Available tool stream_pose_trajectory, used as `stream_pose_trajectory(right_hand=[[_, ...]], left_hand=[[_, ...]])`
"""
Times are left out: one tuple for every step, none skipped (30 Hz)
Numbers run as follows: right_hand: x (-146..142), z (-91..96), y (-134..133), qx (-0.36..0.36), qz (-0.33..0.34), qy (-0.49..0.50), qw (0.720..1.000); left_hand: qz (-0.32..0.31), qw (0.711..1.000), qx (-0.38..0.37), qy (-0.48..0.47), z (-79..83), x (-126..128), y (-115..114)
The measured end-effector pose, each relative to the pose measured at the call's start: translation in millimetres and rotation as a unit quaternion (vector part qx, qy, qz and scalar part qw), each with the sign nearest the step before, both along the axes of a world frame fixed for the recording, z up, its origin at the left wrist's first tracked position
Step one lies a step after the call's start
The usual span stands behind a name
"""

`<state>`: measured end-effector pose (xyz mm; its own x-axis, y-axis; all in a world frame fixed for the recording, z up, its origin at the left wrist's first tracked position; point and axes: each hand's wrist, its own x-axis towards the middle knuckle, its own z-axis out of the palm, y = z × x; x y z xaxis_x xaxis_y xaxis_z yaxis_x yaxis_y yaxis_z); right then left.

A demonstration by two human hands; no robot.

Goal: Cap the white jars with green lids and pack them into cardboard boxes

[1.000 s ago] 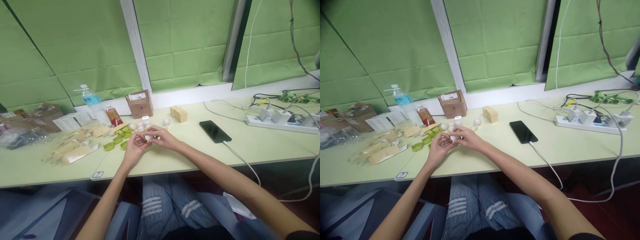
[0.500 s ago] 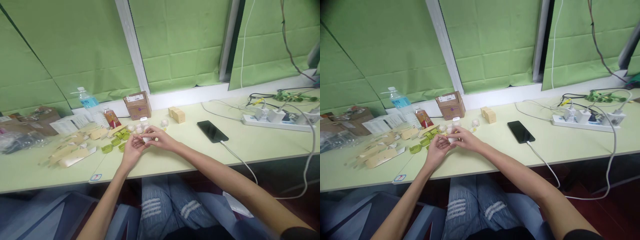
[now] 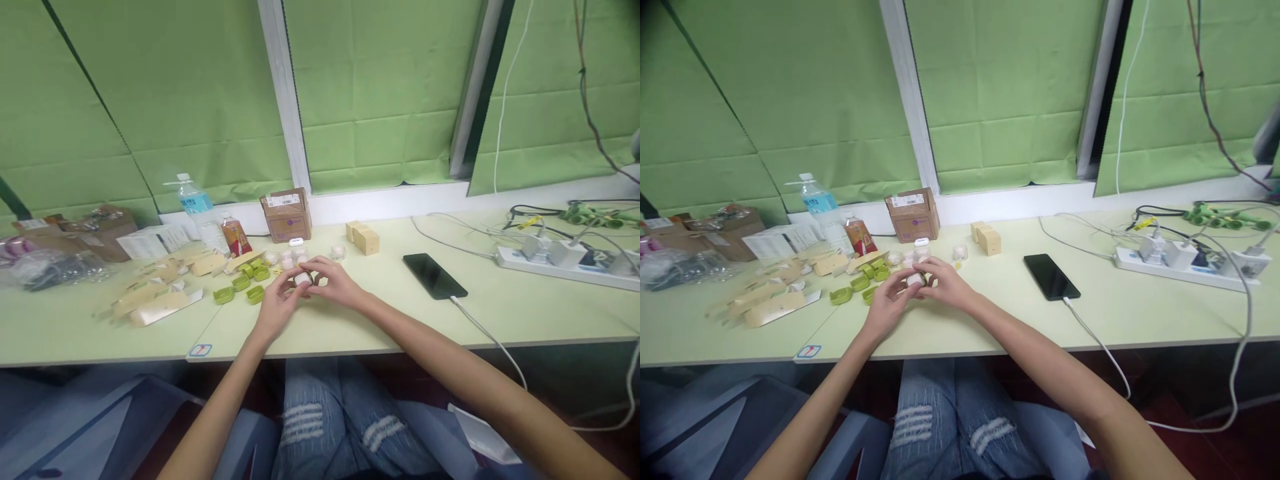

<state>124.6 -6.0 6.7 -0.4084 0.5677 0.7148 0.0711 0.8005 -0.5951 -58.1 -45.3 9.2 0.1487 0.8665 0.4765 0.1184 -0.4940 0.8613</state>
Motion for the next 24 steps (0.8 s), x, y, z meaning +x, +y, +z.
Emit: stream_pose_trajectory(right_hand=[[1,1.1,-1,-0.026,0.014,0.012,0.999],[2,2.2,-1,-0.057,0.024,0.024,0.998],[2,3.0,-2,-0.089,0.03,0.034,0.995],[3,3.7,-2,-0.115,0.031,0.039,0.992],[3,4.1,-2,-0.133,0.028,0.039,0.99],[4,4.2,-3,-0.141,0.024,0.034,0.989],[4,4.3,-3,-0.142,0.02,0.027,0.989],[4,4.4,-4,-0.137,0.016,0.019,0.99],[3,4.6,-4,-0.128,0.012,0.013,0.992],[3,4.9,-5,-0.116,0.007,0.006,0.993],[3,5.3,-6,-0.103,0.001,0.0,0.995],[3,5.7,-6,-0.088,-0.005,-0.007,0.996],[2,6.1,-7,-0.074,-0.009,-0.013,0.997],[2,6.5,-8,-0.061,-0.013,-0.018,0.998],[1,6.7,-9,-0.05,-0.015,-0.022,0.998],[1,6.7,-9,-0.043,-0.017,-0.024,0.999],[1,6.6,-10,-0.037,-0.017,-0.024,0.999],[1,6.4,-10,-0.034,-0.018,-0.025,0.999],[1,6.2,-11,-0.031,-0.018,-0.026,0.999],[1,5.9,-11,-0.03,-0.019,-0.027,0.999],[1,5.7,-11,-0.029,-0.02,-0.029,0.999],[1,5.6,-10,-0.027,-0.022,-0.031,0.999],[1,5.7,-10,-0.026,-0.023,-0.034,0.999],[2,6.0,-10,-0.024,-0.023,-0.036,0.999]], left_hand=[[0.007,1.0,-0.003,-0.013,-0.2,0,1],[0.011,1.0,-0.005,-0.027,-0.3,1,2],[0.015,0.999,-0.006,-0.041,-0.5,1,3],[0.017,0.998,-0.006,-0.052,-0.6,1,3],[0.017,0.998,-0.006,-0.057,-0.9,2,3],[0.018,0.998,-0.006,-0.057,-1.2,2,2],[0.02,0.998,-0.005,-0.053,-1.6,2,2],[0.024,0.999,-0.003,-0.044,-2.1,1,1],[0.03,0.999,0.0,-0.03,-2.6,1,1],[0.038,0.999,0.005,-0.015,-3.1,0,1],[0.048,0.999,0.01,0.0,-3.7,-1,2],[0.057,0.998,0.016,0.011,-4.2,-2,2],[0.066,0.997,0.021,0.016,-4.7,-2,3],[0.073,0.997,0.024,0.017,-5.2,-3,3],[0.077,0.997,0.026,0.013,-5.5,-3,4],[0.08,0.996,0.025,0.007,-5.7,-3,4],[0.083,0.996,0.023,0.003,-5.8,-3,4],[0.083,0.996,0.02,0.001,-5.8,-2,4],[0.083,0.996,0.016,0.002,-5.7,-2,4],[0.083,0.996,0.013,0.003,-5.5,-2,3],[0.083,0.996,0.01,0.006,-5.2,-1,3],[0.083,0.996,0.008,0.009,-4.9,-1,2],[0.084,0.996,0.007,0.013,-4.6,-1,2],[0.086,0.996,0.006,0.016,-4.3,-1,1]])
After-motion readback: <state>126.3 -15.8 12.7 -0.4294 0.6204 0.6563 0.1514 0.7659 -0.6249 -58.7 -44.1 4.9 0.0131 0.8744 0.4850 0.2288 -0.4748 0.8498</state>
